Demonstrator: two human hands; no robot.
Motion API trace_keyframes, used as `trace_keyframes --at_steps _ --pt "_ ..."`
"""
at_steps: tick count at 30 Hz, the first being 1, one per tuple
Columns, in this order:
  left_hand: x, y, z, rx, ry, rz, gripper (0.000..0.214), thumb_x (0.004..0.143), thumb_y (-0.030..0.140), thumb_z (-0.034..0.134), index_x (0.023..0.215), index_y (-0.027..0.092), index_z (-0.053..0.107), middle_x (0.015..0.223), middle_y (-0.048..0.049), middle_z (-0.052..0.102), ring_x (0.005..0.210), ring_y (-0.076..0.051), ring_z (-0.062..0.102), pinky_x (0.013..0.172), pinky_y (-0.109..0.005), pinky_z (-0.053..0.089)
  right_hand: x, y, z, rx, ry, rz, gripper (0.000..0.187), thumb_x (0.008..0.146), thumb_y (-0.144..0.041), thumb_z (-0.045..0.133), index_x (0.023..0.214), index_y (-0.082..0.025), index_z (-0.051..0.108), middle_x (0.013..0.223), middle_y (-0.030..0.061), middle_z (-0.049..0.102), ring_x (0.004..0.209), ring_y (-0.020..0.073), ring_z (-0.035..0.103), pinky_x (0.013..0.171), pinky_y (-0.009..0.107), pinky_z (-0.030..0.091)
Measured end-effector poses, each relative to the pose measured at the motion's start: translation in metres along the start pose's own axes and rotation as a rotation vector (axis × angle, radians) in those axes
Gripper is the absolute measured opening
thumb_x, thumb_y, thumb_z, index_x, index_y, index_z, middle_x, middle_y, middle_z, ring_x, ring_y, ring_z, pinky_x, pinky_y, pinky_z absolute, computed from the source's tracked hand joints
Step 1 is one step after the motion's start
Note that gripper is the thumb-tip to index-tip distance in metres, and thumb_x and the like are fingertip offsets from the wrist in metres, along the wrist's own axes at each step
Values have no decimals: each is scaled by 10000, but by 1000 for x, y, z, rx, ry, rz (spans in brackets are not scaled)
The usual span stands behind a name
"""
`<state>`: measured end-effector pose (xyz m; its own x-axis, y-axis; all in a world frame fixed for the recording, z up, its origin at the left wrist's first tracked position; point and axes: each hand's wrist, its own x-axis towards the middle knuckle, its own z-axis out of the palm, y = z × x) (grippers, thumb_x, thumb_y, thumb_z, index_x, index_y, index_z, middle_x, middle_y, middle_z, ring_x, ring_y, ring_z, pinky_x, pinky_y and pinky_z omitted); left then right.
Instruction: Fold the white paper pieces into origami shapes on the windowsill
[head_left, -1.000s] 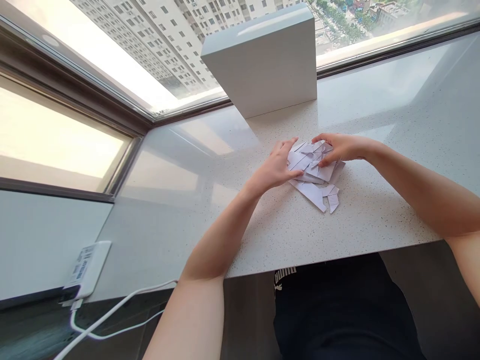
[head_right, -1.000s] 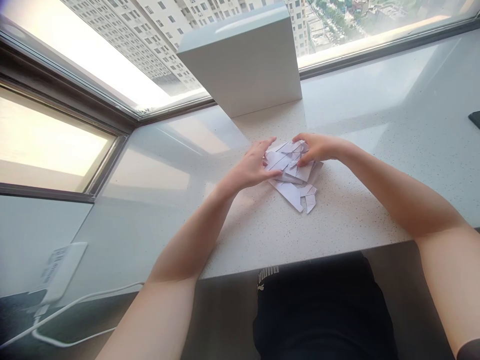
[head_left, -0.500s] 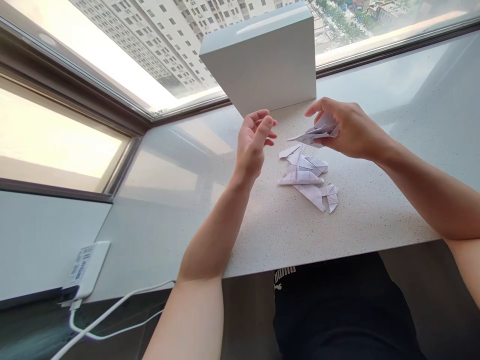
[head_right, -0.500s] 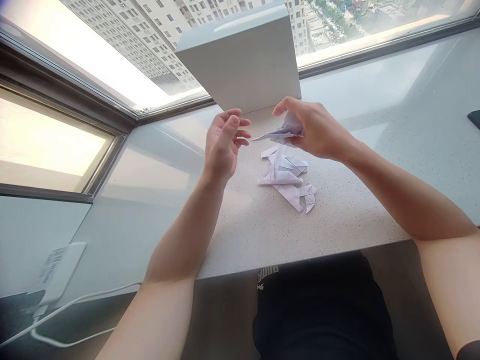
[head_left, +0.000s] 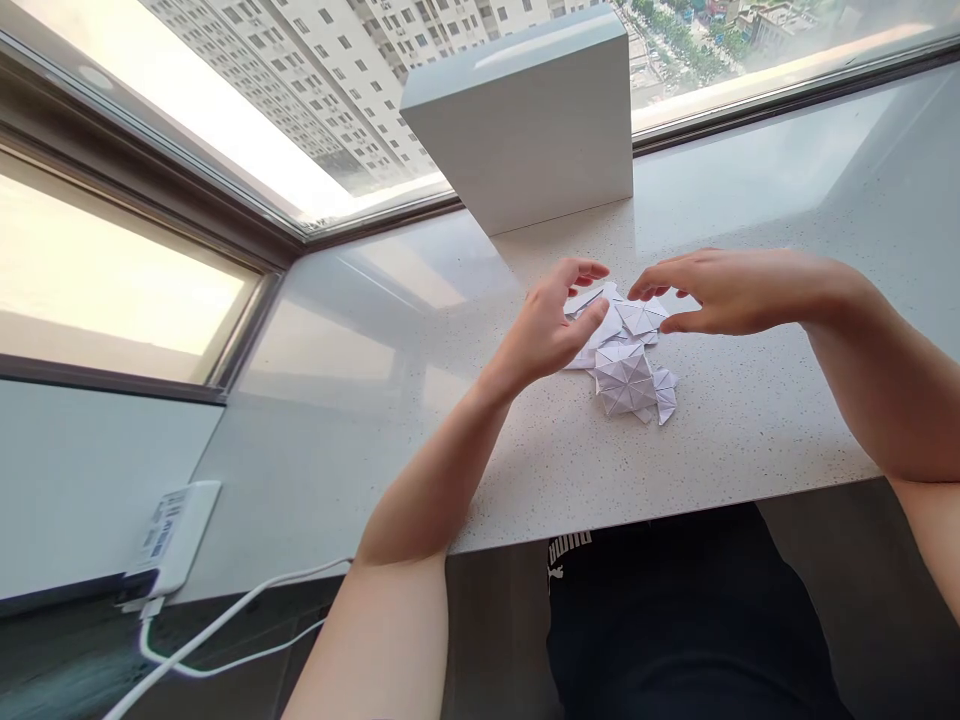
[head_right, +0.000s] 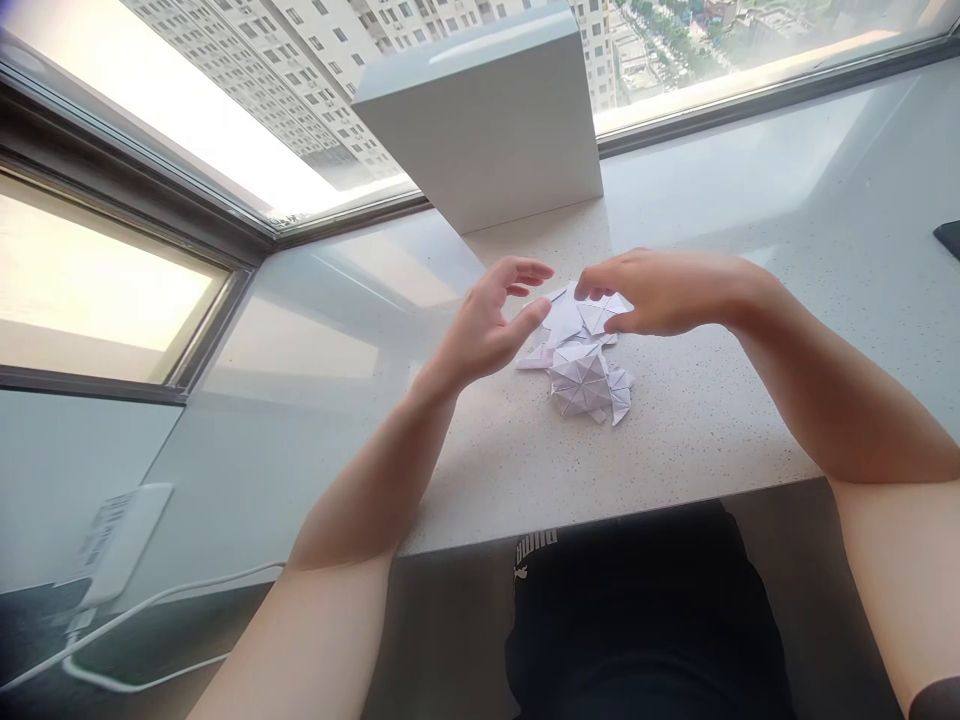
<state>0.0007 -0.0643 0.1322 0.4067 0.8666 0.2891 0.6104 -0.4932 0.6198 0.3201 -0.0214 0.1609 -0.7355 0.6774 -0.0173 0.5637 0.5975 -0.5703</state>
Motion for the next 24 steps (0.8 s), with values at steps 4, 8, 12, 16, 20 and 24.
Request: trace_keyframes --at_steps 4,8,12,16,20,24 --pt "-20 24 21 199 -276 124 893 1105 803 835 1841 337 637 1972 -185 586 1848 -493 533 1536 -729 456 2 15 -3 -58 141 78 635 1056 -532 841 1657 -328 846 1680 108 849 1643 525 698 1401 728 539" --pt "-36 24 63 323 -466 247 1206 962 912 946 1970 407 517 2134 -137 326 1991 -567 257 1585 -804 344 17 30 7 -55 158 125 647 1089 -536 791 1697 -315 813 1766 130 792 1690 543 650 1424 765 513" --pt "-38 11 92 381 -477 256 1075 1063 839 883 1959 347 550 2138 -176 295 1997 -521 286 1609 -781 304 42 53 35 -18 247 101 659 1139 -527 694 1751 -295 767 1823 160 737 1715 504 627 1463 749 485" --pt "-30 5 92 457 -388 247 810 1181 701 787 1843 244 689 2060 -230 459 1961 -494 396 1617 -776 302 60 74 67 8 331 136 654 1157 -524 602 1707 -225 792 1788 207 749 1683 453 652 1480 695 477" --pt "-22 2 84 500 -331 254 636 1254 539 673 1763 163 742 1978 -255 580 1903 -458 512 1621 -738 334 66 77 81 54 323 71 621 1185 -573 530 1582 -228 860 1662 185 848 1586 409 730 1461 642 491" --pt "-18 -1 82 479 -307 237 658 1255 472 632 1831 156 677 1967 -253 595 1881 -459 545 1604 -730 381 65 72 82 51 291 38 624 1177 -558 505 1550 -222 876 1619 181 879 1569 398 761 1455 609 492"
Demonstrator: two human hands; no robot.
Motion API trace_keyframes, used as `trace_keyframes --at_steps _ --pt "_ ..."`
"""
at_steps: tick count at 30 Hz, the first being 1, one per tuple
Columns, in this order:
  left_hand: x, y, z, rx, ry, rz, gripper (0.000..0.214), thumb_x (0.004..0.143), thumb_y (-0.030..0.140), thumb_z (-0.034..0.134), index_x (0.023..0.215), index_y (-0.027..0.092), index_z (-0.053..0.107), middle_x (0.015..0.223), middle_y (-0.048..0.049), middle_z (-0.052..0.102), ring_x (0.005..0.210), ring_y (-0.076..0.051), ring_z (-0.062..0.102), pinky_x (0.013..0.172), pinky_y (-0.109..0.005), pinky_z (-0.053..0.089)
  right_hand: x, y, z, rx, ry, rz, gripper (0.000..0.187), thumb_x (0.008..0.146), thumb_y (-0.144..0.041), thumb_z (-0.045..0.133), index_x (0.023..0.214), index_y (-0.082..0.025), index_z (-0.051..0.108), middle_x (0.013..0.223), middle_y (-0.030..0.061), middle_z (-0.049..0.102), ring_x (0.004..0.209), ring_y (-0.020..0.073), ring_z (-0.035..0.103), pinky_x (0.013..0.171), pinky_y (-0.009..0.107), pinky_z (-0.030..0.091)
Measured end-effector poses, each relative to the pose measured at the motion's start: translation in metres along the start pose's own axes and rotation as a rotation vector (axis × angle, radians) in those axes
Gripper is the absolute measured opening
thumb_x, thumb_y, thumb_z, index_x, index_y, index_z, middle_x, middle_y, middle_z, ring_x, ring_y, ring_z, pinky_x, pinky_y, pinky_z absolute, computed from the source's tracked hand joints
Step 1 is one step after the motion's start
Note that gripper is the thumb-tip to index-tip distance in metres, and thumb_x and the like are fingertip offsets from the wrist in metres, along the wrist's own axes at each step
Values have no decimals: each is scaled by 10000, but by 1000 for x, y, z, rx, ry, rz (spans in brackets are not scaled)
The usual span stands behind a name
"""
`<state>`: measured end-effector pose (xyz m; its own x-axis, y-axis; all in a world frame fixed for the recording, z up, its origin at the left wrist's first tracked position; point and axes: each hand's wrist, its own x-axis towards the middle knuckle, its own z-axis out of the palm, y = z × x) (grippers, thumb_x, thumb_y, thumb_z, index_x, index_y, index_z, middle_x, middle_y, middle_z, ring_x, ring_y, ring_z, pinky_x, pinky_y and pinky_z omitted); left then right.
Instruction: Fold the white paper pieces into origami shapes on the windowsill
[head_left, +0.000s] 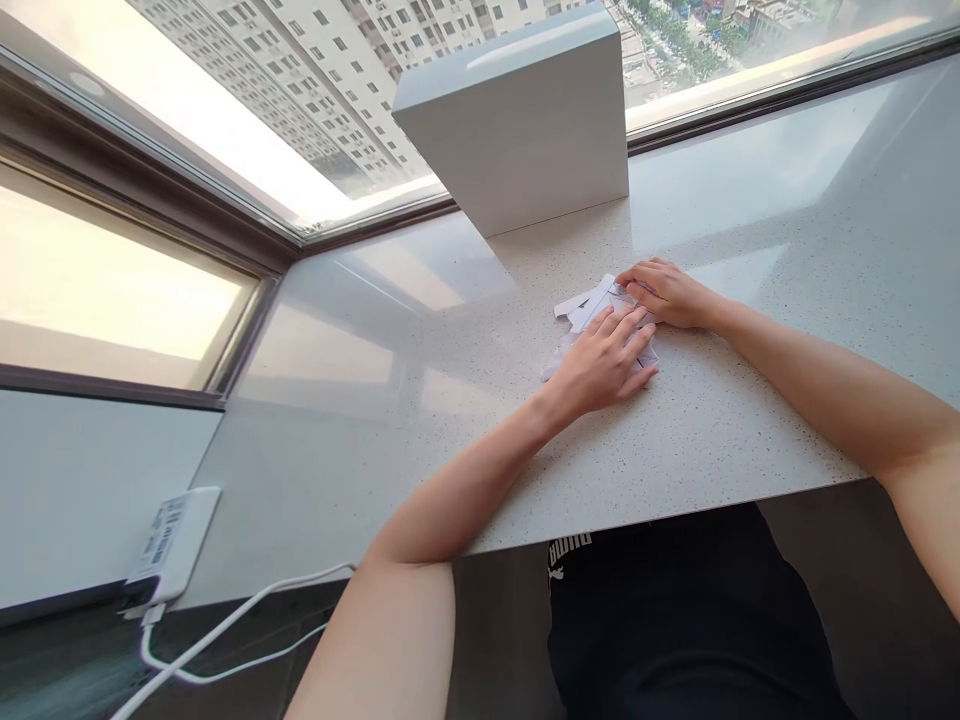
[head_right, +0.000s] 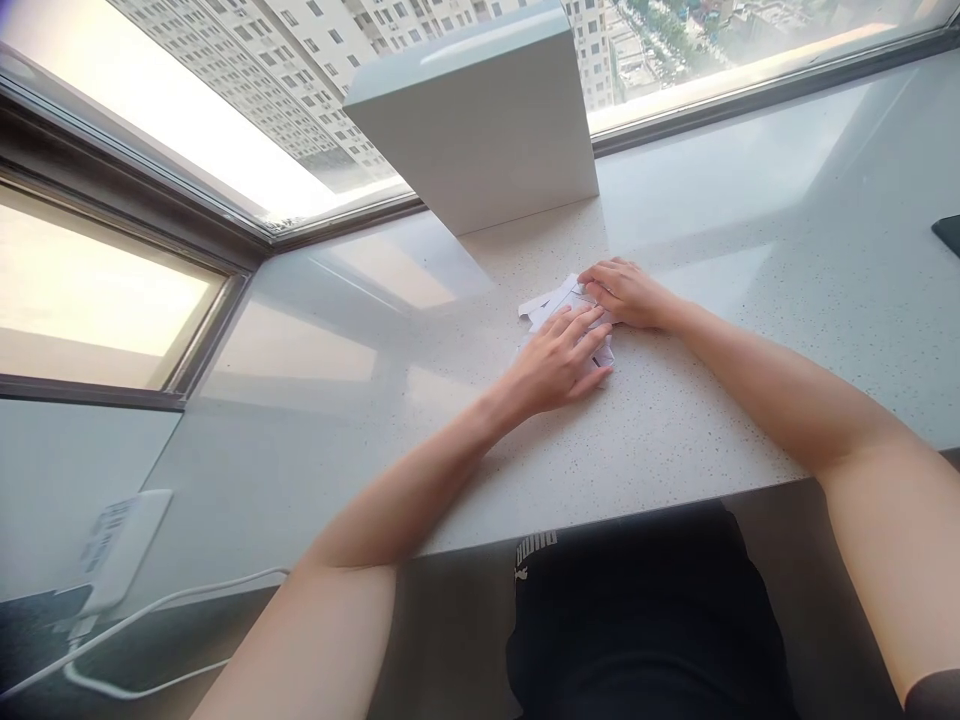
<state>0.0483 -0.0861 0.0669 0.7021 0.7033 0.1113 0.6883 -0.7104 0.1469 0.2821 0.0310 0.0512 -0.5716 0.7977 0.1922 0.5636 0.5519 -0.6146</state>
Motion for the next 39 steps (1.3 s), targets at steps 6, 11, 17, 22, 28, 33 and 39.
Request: trace_keyframes --at_steps 6,11,17,22,28,33,39 --pt "-3 2 2 -10 50 -95 945 1203 705 718 1963 180 518 2042 -248 485 1935 -503 436 1645 -742 259 -2 4 1 72 92 76 611 1181 -563 541 1561 -202 855 1534 202 901 1425 381 815 1345 562 592" --pt "-5 -10 9 -37 37 -75 1240 1065 968 773 2002 221 453 2099 -238 373 1980 -542 306 1647 -780 177 1 19 8 105 158 39 490 1207 -534 571 1470 -237 858 1486 179 916 1327 381 823 1288 601 620" --pt "6 -27 11 -28 -39 -85 1024 1072 935 802 1903 365 626 2114 -133 383 1987 -558 278 1639 -830 89 4 28 15 137 217 20 449 1238 -527 574 1461 -253 850 1478 171 916 1317 390 831 1247 625 658" --pt "13 -28 2 -72 -95 -225 932 1165 849 736 1909 300 621 2091 -201 411 1962 -538 360 1623 -832 154 3 24 13 154 217 21 440 1234 -525 589 1461 -246 844 1520 185 909 1395 401 834 1243 631 674" --pt "13 -50 2 -96 -58 -460 909 1193 816 675 1914 269 595 2081 -212 427 1981 -521 313 1623 -813 162 3 26 11 182 232 44 461 1214 -560 615 1468 -251 843 1507 175 916 1390 394 839 1242 620 690" --pt "6 -87 4 -90 42 -647 879 1171 838 639 1865 299 634 2048 -209 482 1959 -542 337 1601 -856 166 2 26 10 201 227 72 470 1216 -566 618 1471 -240 841 1510 193 906 1386 403 846 1259 654 685" --pt "-13 -130 -8 -28 57 -866 909 1165 830 576 1869 257 619 2032 -247 481 1953 -558 333 1596 -870 147 -1 25 7 232 222 75 467 1199 -583 646 1463 -246 835 1530 190 900 1370 405 850 1276 678 675"
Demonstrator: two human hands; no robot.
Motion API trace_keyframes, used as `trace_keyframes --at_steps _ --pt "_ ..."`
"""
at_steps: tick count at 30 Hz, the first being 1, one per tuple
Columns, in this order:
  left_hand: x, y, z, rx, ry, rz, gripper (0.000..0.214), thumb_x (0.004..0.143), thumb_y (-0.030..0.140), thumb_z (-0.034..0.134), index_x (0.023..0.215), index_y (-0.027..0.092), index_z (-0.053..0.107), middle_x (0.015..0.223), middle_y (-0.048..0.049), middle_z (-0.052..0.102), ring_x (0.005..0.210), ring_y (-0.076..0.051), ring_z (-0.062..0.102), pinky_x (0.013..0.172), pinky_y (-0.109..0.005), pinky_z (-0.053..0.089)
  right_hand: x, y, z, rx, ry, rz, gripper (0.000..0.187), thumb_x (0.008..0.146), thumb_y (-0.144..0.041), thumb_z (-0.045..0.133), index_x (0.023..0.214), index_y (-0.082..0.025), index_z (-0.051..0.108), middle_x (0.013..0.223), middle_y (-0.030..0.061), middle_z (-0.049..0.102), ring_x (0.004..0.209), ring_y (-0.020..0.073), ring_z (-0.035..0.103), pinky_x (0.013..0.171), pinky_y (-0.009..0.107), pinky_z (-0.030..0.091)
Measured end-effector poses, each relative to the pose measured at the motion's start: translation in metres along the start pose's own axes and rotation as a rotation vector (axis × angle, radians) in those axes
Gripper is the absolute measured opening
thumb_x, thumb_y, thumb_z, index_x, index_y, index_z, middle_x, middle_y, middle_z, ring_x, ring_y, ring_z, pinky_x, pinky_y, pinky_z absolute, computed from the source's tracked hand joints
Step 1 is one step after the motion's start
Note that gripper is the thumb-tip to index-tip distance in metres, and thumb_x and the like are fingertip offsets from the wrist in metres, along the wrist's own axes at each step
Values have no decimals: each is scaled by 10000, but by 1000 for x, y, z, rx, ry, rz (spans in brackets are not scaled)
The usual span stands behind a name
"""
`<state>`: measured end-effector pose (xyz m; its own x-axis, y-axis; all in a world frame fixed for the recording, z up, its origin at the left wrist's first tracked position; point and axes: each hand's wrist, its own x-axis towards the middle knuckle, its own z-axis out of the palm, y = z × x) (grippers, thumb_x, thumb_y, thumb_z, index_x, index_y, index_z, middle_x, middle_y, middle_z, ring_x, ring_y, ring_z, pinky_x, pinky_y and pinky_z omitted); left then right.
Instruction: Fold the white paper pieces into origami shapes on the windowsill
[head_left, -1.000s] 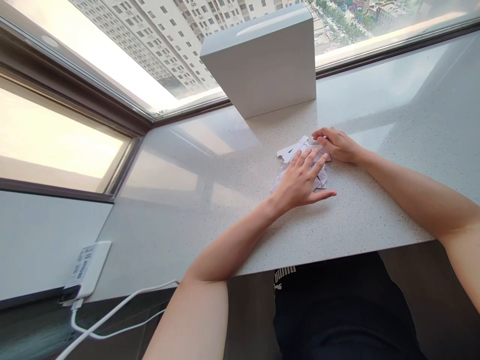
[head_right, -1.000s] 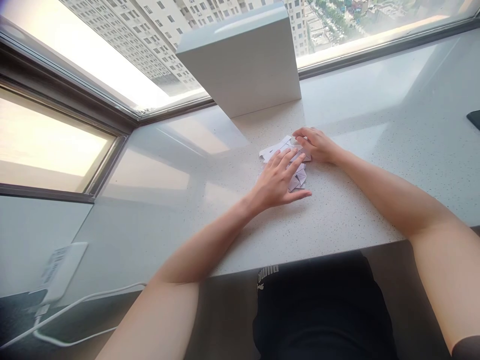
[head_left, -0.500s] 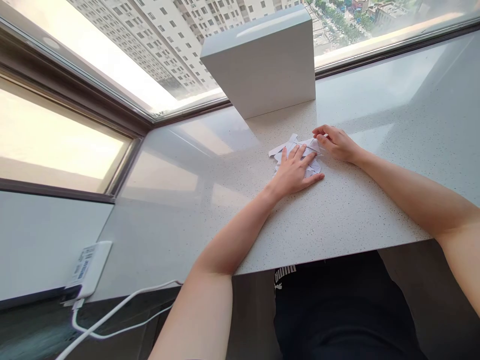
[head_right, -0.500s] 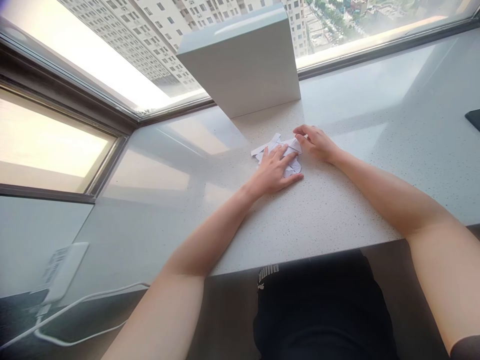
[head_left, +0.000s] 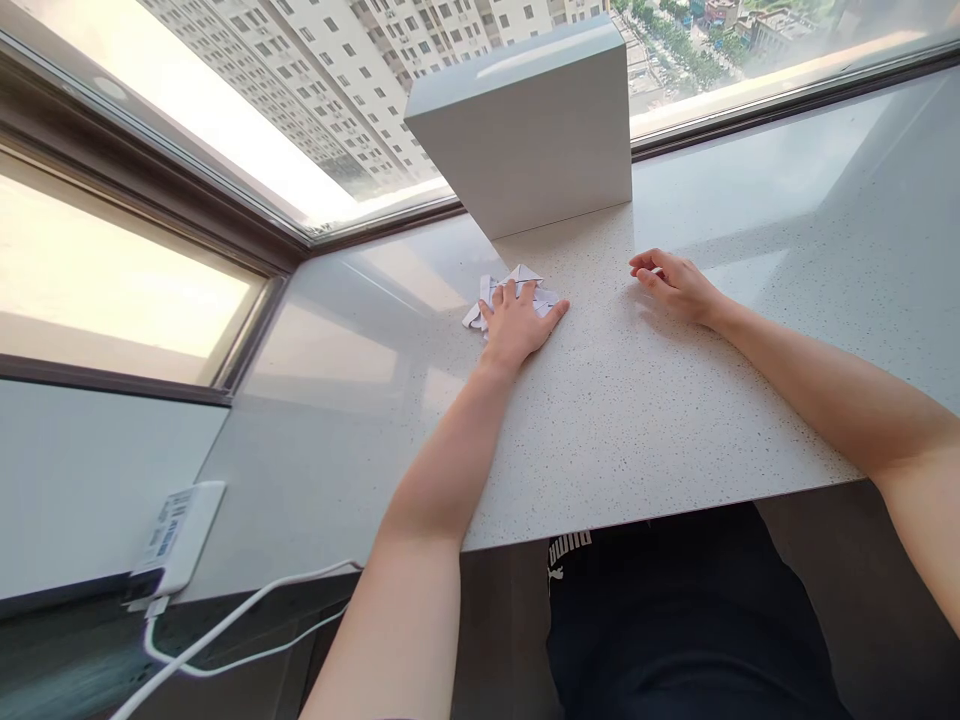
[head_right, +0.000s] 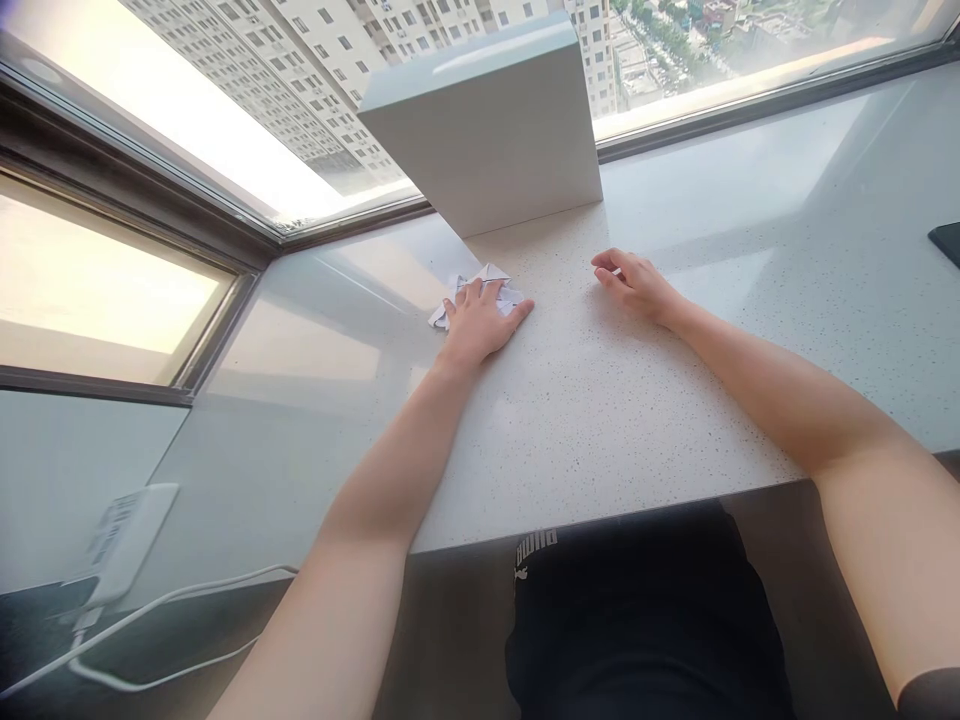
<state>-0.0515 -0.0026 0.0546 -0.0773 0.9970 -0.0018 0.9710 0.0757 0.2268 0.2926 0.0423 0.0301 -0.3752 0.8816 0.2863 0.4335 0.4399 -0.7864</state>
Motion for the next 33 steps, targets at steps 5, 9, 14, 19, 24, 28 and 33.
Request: trace_keyframes --at_steps 5,9,14,19,24,28,33 --pt "12 -38 -18 33 29 -205 911 1176 809 519 1889 246 581 2033 -274 462 1950 -527 358 1598 -842 207 -2 -3 -1 37 -3 7 478 1199 -607 653 1471 -263 844 1548 188 891 1367 415 850 1264 686 684" --pt "15 -64 -31 49 50 -367 887 1179 780 526 1887 248 579 2024 -286 471 1947 -516 369 1586 -847 246 -1 -5 0 19 -3 4 479 1202 -584 631 1483 -263 848 1538 197 887 1365 426 841 1263 697 683" --pt "18 -93 -43 82 94 -534 881 1187 736 518 1846 157 602 1960 -343 538 1913 -554 421 1554 -893 272 6 8 -24 -240 -10 -50 475 1187 -535 624 1522 -281 845 1593 187 861 1602 494 705 1382 786 567" --pt "21 -121 -46 64 154 -681 899 1147 732 567 1836 157 611 1953 -366 541 1889 -595 447 1510 -954 295 10 38 -52 -481 16 106 648 1179 -573 572 1684 -221 773 1811 239 721 1782 589 532 1470 883 402" --pt "21 -130 -46 -3 202 -684 941 1093 747 619 1803 129 640 1943 -396 536 1870 -647 443 1492 -1010 224 10 51 -52 -519 -18 137 747 1184 -684 526 1744 -239 742 1918 224 627 1815 611 499 1513 903 314" --pt "18 -124 -49 -41 204 -682 987 1074 734 626 1836 107 599 1968 -398 495 1893 -665 386 1502 -1023 136 10 52 -50 -525 -8 126 745 1199 -747 517 1692 -260 789 1897 208 651 1799 597 531 1507 893 344" --pt "13 -115 -56 -53 197 -621 1075 1076 729 616 1921 81 468 2004 -428 410 1938 -727 234 1445 -1102 47 9 50 -52 -535 -13 136 736 1209 -735 517 1686 -247 793 1905 225 638 1788 596 540 1506 893 343"
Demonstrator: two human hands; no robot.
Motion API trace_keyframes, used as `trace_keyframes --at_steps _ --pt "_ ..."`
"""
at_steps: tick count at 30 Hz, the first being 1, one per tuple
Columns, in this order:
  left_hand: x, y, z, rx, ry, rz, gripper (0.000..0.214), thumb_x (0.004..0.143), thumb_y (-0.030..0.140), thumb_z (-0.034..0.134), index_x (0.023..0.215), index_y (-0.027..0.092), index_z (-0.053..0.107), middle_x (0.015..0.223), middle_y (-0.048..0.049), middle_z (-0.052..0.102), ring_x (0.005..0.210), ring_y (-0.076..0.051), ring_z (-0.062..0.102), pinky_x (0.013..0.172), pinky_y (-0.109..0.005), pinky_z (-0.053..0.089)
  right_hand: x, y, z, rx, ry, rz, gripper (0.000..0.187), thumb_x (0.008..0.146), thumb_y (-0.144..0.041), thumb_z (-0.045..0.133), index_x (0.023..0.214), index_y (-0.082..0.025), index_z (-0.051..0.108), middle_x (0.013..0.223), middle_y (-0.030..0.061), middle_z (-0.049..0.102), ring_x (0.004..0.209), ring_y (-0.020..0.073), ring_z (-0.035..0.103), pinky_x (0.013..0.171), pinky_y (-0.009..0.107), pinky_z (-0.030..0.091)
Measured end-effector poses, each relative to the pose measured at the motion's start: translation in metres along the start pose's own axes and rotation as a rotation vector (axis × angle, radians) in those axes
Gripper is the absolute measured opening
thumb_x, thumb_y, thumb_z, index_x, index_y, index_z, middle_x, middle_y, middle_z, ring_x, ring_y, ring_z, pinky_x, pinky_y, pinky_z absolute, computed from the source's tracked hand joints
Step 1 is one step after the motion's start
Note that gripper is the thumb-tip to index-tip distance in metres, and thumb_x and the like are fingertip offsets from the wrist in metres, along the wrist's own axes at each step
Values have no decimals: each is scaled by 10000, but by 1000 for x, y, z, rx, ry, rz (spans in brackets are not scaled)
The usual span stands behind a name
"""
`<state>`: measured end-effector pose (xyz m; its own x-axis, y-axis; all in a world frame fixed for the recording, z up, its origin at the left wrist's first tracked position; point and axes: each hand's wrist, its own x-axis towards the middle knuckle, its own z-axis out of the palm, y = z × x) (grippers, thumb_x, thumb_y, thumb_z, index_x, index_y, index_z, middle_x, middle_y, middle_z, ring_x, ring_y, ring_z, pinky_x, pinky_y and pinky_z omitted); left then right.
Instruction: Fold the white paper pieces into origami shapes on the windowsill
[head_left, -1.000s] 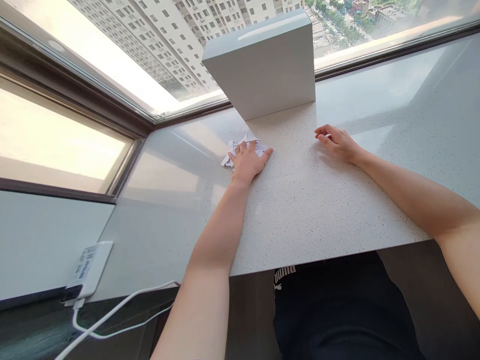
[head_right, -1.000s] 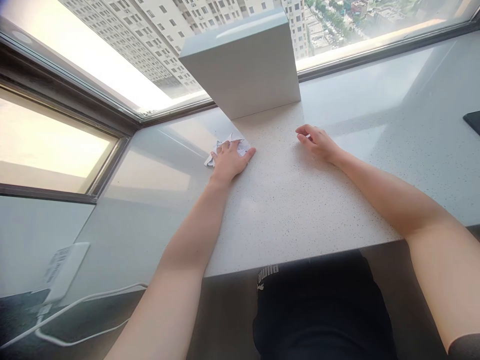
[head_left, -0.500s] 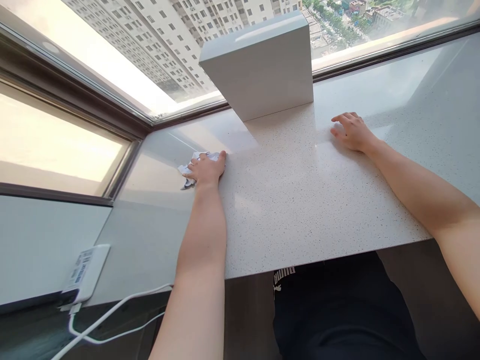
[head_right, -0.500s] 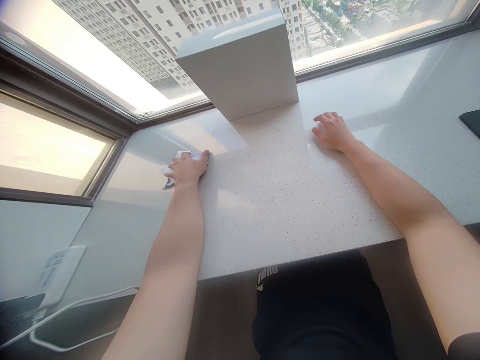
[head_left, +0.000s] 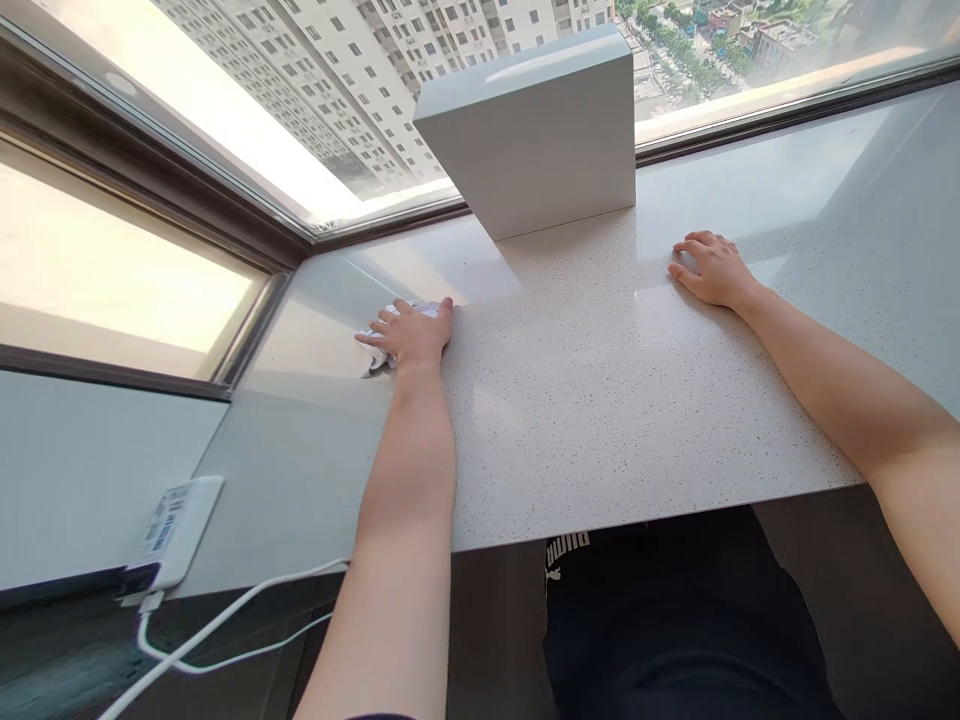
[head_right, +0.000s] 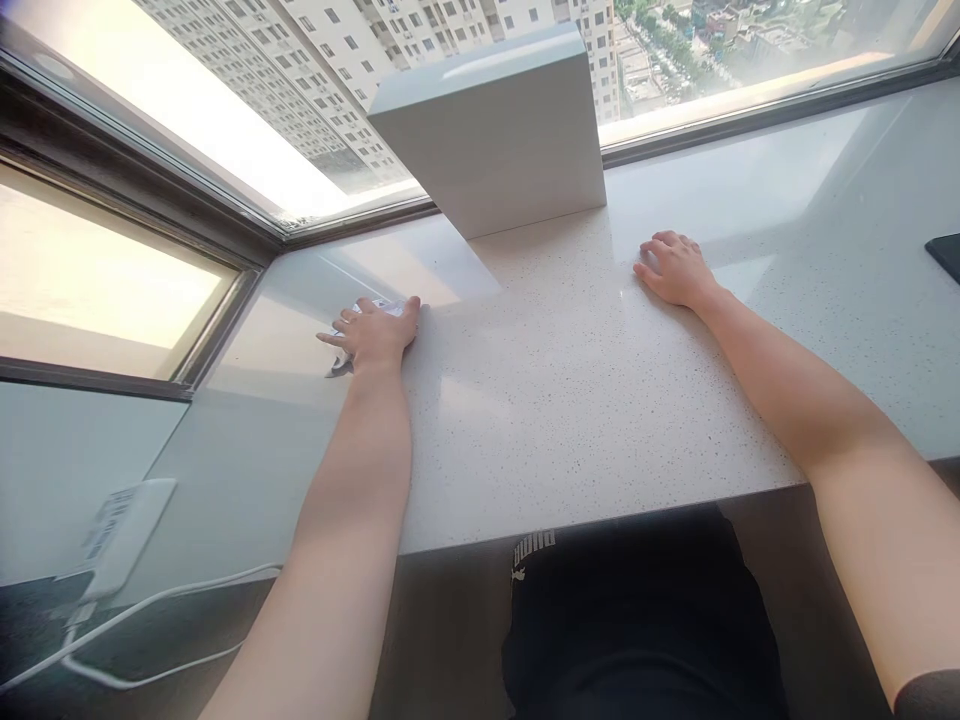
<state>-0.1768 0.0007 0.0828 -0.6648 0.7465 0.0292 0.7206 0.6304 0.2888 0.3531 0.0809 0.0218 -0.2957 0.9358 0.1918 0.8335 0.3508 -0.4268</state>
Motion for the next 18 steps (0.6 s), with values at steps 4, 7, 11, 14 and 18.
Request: trace_keyframes --at_steps 4,7,11,14,18 --pt "-6 8 -3 15 42 59 1086 1110 795 581 1937 104 447 2031 -395 390 1967 -681 199 1499 -1048 67 0 -2 0 -8 -5 9 727 1200 -681 526 1694 -215 787 1906 242 631 1790 590 537 1515 874 338" --pt "-16 23 3 -30 88 186 1008 1156 782 567 1926 139 460 2021 -348 436 1977 -630 215 1536 -1001 122 1 -2 2 -9 10 9 728 1197 -690 533 1679 -214 798 1894 241 643 1779 589 553 1509 871 352" --pt "-36 50 19 -129 65 445 764 1227 657 566 1845 207 575 1906 -269 596 1883 -521 456 1615 -785 272 1 0 4 3 32 -3 733 1203 -747 521 1652 -248 816 1868 226 672 1761 599 573 1492 898 363" --pt "-50 64 33 -189 -22 638 647 1255 584 538 1755 191 658 1825 -242 682 1798 -433 576 1574 -623 421 1 1 3 5 19 1 763 1203 -746 525 1711 -237 780 1912 231 634 1806 601 527 1503 901 347" --pt "-60 63 47 -180 -221 851 764 1221 653 583 1841 210 626 1961 -206 596 1896 -389 485 1596 -592 386 -1 -2 -1 11 -6 -12 870 1164 -811 586 1850 -283 674 2052 178 480 1938 586 332 1548 900 249"
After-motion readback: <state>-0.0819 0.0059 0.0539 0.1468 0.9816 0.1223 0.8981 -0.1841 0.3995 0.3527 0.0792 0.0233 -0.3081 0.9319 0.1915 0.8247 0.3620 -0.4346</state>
